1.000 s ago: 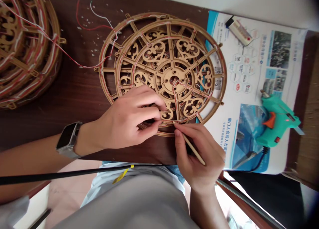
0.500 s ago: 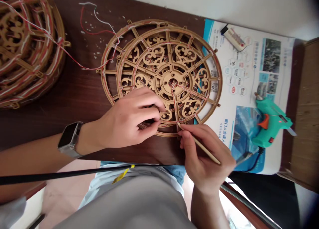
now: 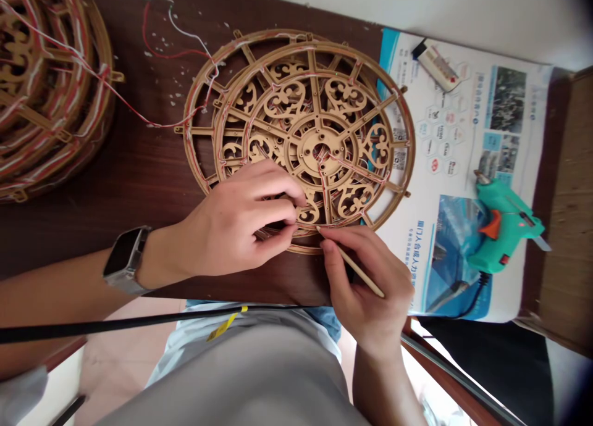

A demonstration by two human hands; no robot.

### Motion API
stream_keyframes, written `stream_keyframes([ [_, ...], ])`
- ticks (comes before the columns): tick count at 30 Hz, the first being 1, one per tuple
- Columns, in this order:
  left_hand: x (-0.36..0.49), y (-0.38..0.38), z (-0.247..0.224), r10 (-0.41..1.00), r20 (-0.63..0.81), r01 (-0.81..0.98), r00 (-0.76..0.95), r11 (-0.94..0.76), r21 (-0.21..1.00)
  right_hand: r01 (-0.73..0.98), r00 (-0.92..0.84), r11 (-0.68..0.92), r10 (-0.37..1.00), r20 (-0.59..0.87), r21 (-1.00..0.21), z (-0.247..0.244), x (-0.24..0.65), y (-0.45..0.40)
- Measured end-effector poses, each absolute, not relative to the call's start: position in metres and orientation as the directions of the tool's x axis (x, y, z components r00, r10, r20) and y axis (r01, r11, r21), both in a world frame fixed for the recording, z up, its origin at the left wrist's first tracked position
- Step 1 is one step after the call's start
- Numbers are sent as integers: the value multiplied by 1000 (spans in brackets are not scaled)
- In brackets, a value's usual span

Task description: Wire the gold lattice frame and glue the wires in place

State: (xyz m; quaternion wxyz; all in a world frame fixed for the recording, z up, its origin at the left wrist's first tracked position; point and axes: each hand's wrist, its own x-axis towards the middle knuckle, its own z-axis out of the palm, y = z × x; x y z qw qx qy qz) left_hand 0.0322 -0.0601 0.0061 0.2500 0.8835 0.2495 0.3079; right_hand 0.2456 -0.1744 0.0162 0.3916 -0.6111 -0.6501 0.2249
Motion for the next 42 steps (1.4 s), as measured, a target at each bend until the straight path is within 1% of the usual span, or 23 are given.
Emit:
stream_keyframes([
  [3, 33, -60, 6, 591, 422, 281, 687, -752, 597, 631, 38, 168, 968, 247, -757, 15, 244, -174],
  [7, 32, -60, 6, 594, 424, 281, 683, -750, 598, 658, 4, 221, 955, 298, -720, 13, 243, -176],
  [12, 32, -60, 6, 588, 430, 279, 685, -757, 592, 583, 181, 152, 933, 310, -798, 16, 246, -178],
  [16, 34, -60, 6, 592, 435, 277, 678, -755, 594, 623, 118, 154, 951, 287, -767, 18, 242, -177],
  [23, 32, -61, 6, 598, 420, 279, 682, -744, 607, 626, 67, 171, 960, 271, -761, 18, 238, -175],
  [28, 31, -62, 6, 601, 420, 291, 680, -747, 597, 648, 78, 175, 953, 293, -742, 17, 240, -178],
  [36, 32, -61, 6, 602, 414, 289, 683, -743, 604, 647, 82, 166, 955, 284, -744, 15, 239, -177],
  [39, 32, -61, 7, 608, 407, 296, 682, -738, 607, 681, 54, 190, 950, 307, -707, 13, 238, -180],
  [42, 32, -61, 7, 607, 410, 291, 681, -737, 610, 768, -9, 231, 936, 351, -597, 10, 234, -185],
])
